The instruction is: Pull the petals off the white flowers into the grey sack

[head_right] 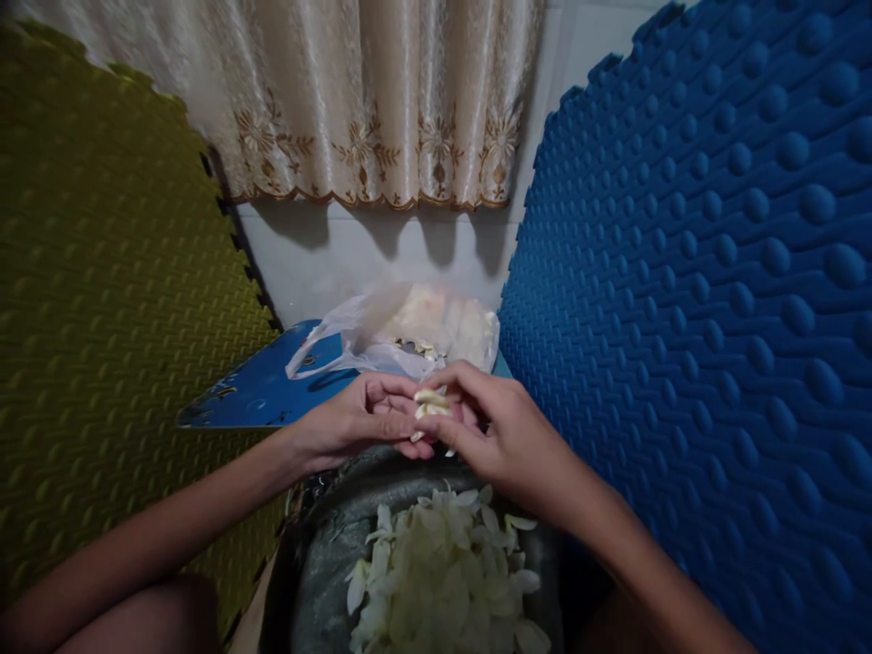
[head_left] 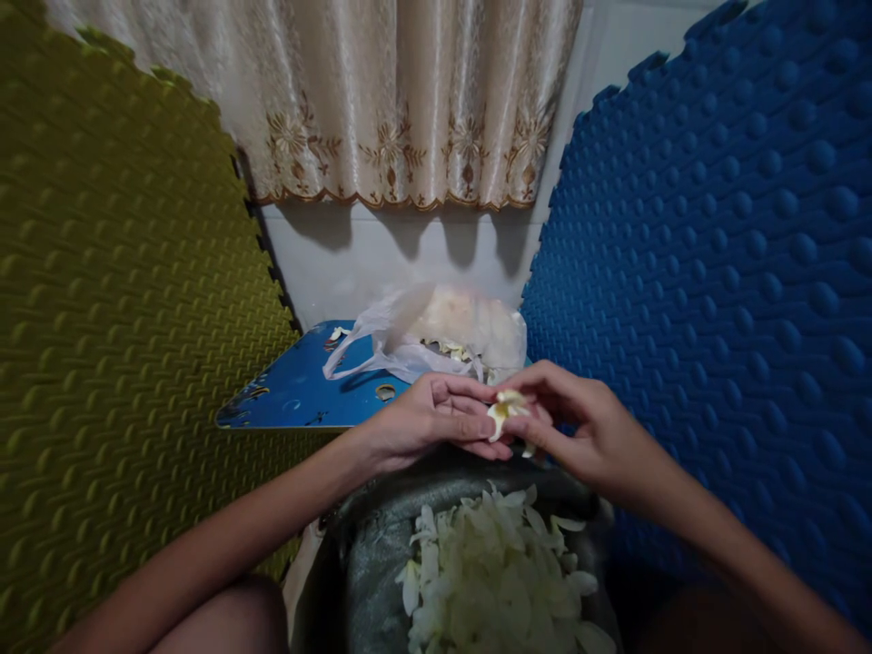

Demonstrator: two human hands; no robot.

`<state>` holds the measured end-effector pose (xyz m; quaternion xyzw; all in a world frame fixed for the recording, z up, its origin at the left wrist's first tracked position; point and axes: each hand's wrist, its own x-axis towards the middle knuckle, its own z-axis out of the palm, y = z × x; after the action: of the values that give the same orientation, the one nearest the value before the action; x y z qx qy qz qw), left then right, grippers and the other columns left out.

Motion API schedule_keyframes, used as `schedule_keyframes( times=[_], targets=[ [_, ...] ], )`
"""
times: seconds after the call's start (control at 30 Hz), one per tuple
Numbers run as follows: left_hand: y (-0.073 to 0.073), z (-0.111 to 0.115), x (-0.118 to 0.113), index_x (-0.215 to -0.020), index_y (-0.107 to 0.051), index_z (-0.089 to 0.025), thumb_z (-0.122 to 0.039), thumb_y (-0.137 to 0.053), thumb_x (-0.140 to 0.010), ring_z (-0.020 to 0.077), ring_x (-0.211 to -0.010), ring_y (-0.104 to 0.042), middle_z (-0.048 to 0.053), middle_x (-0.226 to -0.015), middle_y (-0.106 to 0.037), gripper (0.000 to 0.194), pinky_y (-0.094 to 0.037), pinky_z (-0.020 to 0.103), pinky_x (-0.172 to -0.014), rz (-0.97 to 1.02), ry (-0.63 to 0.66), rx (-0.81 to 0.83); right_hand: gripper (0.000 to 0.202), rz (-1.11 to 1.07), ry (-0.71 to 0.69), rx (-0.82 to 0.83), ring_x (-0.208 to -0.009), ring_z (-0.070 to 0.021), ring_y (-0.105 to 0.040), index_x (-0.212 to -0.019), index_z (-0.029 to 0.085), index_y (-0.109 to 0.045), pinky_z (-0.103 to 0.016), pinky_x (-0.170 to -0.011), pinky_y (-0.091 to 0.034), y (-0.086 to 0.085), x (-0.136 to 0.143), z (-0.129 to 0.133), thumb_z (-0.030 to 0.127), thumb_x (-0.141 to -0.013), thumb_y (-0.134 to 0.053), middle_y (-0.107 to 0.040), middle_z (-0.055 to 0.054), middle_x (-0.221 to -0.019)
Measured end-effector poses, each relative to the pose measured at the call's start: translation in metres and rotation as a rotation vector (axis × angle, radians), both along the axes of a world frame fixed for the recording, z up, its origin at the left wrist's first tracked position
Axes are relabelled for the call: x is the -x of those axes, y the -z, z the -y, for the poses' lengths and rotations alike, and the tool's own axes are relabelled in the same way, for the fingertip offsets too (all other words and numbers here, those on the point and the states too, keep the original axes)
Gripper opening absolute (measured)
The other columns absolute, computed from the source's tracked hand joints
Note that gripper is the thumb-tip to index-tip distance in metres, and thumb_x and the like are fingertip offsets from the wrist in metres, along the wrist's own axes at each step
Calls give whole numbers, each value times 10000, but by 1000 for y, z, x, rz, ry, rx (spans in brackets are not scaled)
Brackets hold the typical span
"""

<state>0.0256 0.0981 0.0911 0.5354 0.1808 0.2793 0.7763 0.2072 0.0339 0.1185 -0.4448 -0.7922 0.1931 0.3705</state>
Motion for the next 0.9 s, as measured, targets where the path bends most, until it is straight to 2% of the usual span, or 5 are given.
schedule_keyframes(
  times=[0.1, 0.27, 0.6, 0.73, 0.9],
  targets=[
    [-2, -2, -1, -913, -643, -93, -101, -771, -612, 191, -667, -700, 81, -721, -715, 328, -558, 257, -620, -78, -53, -28, 234, -56, 7, 79, -704, -161, -585, -1064, 214, -561, -249, -593, -442, -4, -8, -3, 333, -865, -530, -634, -18, -817],
    [-2, -3, -3, -853, -686, -87, -125, -760, -622, 146, -654, -680, 83, -749, -720, 246, -548, 249, -665, -146, -129, -76, 266, -50, -35, 111, -903, -196, -611, -1008, 194, -640, -292, -780, -464, -4, -14, -8, 383, -869, -514, -663, -50, -1009],
    [12, -3, -14, -770, -666, -67, 0, -586, -685, 110, -625, -643, 63, -724, -690, 134, -530, 237, -633, -381, -186, -98, 241, 373, 24, 54, -665, -166, -603, -1043, 196, -640, -251, -584, -404, 20, -10, -15, 284, -859, -511, -692, -37, -819],
    [5, -11, 4, -814, -673, -90, -50, -557, -712, 121, -632, -625, 36, -693, -674, 160, -495, 233, -604, -496, -189, -376, 237, 491, -4, 60, -558, -147, -566, -931, 208, -675, -254, -511, -345, 22, -15, -19, 337, -872, -485, -663, -25, -677],
    [13, 14, 34, -606, -692, -161, -169, -680, -630, 121, -470, -525, -14, -493, -586, 29, -335, 220, -485, -946, 118, -871, 216, 518, -36, -1, -411, -125, -469, -889, 241, -684, -257, -417, -288, 30, -19, -25, 380, -841, -526, -582, 12, -499]
  ],
)
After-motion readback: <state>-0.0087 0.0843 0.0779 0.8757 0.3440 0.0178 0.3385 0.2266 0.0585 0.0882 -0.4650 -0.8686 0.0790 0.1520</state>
